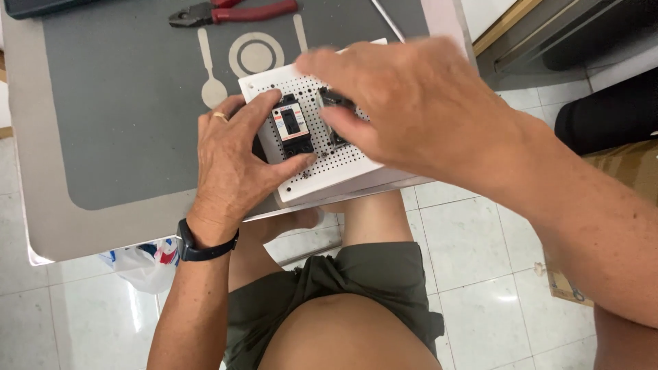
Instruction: Adjusting and securing circuit breakers on a mounting plate using a screwdriver.
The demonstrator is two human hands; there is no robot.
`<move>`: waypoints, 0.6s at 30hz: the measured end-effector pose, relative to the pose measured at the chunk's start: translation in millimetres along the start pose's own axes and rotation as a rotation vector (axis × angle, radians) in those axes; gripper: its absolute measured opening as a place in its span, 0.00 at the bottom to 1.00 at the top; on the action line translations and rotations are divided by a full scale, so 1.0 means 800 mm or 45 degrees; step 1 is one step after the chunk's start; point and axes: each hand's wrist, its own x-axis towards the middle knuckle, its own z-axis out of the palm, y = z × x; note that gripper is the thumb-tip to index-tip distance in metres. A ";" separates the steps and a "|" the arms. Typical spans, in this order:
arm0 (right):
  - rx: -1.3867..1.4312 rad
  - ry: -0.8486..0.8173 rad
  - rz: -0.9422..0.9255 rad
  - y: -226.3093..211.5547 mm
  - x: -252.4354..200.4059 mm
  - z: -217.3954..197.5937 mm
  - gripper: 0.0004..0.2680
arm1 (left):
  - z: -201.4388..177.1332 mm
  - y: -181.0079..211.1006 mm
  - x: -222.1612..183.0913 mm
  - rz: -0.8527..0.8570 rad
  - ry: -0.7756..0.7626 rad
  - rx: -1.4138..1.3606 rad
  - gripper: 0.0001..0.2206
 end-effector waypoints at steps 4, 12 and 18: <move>-0.484 0.133 0.037 0.013 -0.007 0.013 0.06 | 0.001 -0.001 -0.001 0.025 0.019 0.042 0.36; -0.355 0.025 -0.015 -0.004 -0.002 0.002 0.12 | 0.001 0.002 -0.001 0.064 0.019 -0.015 0.35; -0.207 0.115 0.018 -0.001 -0.003 -0.002 0.07 | 0.003 -0.002 -0.002 0.120 0.051 0.043 0.36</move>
